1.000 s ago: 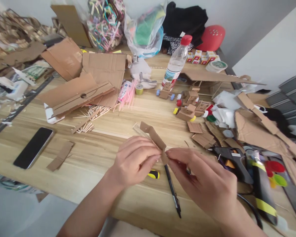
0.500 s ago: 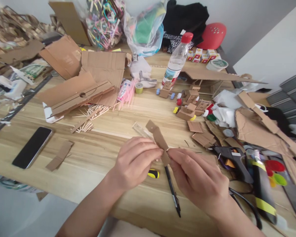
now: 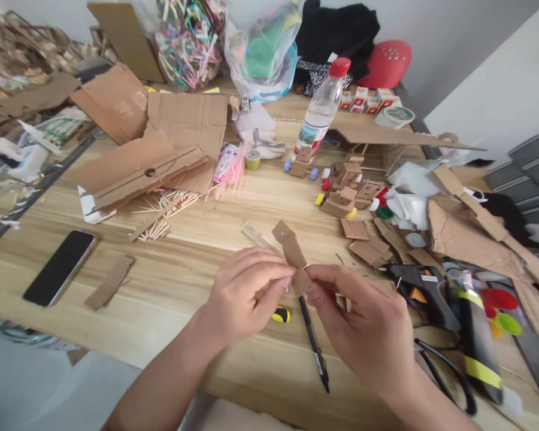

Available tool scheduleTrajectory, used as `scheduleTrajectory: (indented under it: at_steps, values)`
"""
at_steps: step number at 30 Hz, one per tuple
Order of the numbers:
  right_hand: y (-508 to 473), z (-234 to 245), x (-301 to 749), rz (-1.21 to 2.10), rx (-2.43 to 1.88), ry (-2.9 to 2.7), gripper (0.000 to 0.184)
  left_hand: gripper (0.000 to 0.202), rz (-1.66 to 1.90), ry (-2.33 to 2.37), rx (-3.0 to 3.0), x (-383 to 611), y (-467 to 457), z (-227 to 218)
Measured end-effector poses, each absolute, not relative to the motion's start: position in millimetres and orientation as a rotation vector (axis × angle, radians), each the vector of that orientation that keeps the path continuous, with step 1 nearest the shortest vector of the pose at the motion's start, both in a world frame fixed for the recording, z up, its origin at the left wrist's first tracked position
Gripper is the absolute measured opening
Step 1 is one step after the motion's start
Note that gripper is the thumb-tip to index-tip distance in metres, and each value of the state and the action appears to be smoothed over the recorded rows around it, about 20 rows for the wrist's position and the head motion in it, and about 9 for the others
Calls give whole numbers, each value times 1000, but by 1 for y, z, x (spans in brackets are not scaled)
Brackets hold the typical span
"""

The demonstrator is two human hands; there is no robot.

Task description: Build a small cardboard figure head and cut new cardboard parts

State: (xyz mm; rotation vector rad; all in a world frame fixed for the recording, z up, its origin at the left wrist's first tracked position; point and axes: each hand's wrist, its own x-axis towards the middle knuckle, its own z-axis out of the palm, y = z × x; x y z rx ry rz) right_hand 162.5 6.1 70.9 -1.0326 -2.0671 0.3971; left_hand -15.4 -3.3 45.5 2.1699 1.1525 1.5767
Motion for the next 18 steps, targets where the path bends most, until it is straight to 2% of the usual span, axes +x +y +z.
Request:
scheduleTrajectory:
  at_steps: [18]
  values:
    - [5,76,164,385,-1065,-2088,25,11,1554,1060,2115,-20,-1,43]
